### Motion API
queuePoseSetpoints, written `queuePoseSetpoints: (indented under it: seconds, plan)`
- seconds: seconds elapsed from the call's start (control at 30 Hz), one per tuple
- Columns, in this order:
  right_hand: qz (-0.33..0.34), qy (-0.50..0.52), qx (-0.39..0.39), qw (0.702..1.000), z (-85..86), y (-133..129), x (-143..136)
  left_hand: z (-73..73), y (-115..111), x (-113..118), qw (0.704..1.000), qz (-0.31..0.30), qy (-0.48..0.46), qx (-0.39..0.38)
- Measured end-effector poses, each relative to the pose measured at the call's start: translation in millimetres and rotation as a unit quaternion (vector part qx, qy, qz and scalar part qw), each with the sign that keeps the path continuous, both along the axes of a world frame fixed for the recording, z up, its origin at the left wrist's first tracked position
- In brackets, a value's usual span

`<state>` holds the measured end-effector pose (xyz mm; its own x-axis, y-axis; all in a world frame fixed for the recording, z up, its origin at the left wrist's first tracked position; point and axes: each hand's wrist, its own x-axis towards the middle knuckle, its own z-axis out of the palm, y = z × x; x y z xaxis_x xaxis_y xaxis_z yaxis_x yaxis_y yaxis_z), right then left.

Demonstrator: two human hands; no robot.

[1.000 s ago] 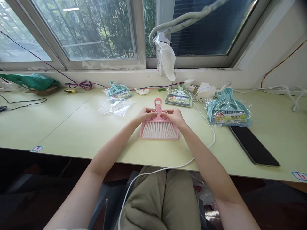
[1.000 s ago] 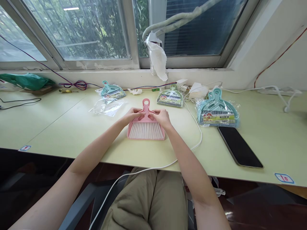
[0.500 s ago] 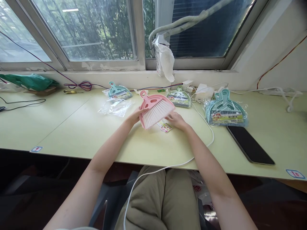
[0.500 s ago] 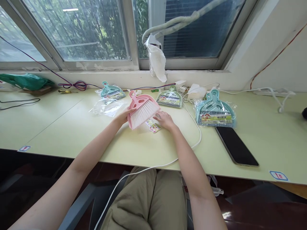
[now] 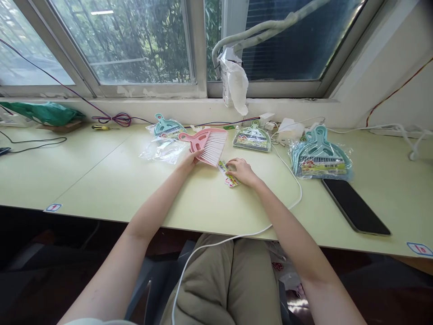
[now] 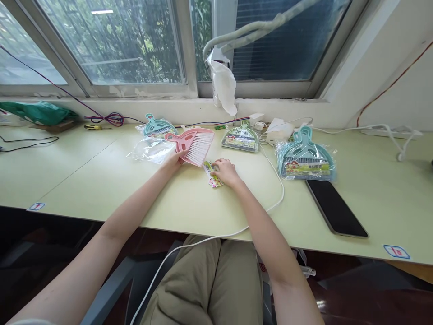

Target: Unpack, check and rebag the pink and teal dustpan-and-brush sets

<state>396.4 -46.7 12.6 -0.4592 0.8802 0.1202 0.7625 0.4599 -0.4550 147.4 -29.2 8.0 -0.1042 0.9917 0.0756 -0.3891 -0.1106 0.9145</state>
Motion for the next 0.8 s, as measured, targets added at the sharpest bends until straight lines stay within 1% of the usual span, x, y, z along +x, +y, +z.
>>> queuePoseSetpoints:
  seconds: [0.07, 0.13, 0.2, 0.23, 0.33, 0.43, 0.53, 0.6, 0.73, 0.8]
  plan:
    - [-0.019, 0.045, -0.012, 0.999, -3.0, 1.3, -0.5, -0.1, 0.4, 0.0, 1.000, 0.005, 0.002, -0.003]
    - [-0.062, 0.080, -0.026, 0.995, -6.0, 2.8, -0.2, 0.9, -0.5, 1.0, 1.000, 0.016, 0.010, -0.005]
    - [-0.099, 0.085, -0.047, 0.990, -7.4, 3.8, 0.4, 2.5, -2.5, 2.9, 0.999, 0.022, 0.022, -0.007]
    - [-0.106, 0.080, -0.057, 0.990, -7.3, 4.2, 0.6, 3.3, -3.7, 4.0, 0.999, 0.023, 0.027, -0.008]
    - [-0.098, 0.059, -0.072, 0.991, -4.3, 5.1, 0.8, 4.7, -6.3, 6.6, 0.999, 0.021, 0.038, -0.008]
    - [-0.074, 0.040, -0.083, 0.993, 0.5, 5.4, 1.0, 4.1, -6.6, 6.5, 0.999, 0.025, 0.044, -0.002]
    - [-0.057, 0.047, -0.094, 0.993, 4.9, 4.0, 1.8, 2.3, -5.1, 4.4, 0.998, 0.018, 0.060, 0.006]
    - [-0.057, 0.049, -0.089, 0.993, 7.4, 2.3, 2.3, 1.1, -3.9, 3.0, 0.997, 0.014, 0.070, 0.006]
    - [-0.071, 0.019, -0.066, 0.995, 11.2, -0.6, 3.8, -0.5, -2.1, 1.9, 0.997, 0.018, 0.074, -0.004]
    - [-0.072, 0.014, -0.070, 0.995, 11.9, -0.5, 5.3, -1.3, -1.3, 1.7, 0.997, 0.021, 0.071, -0.006]
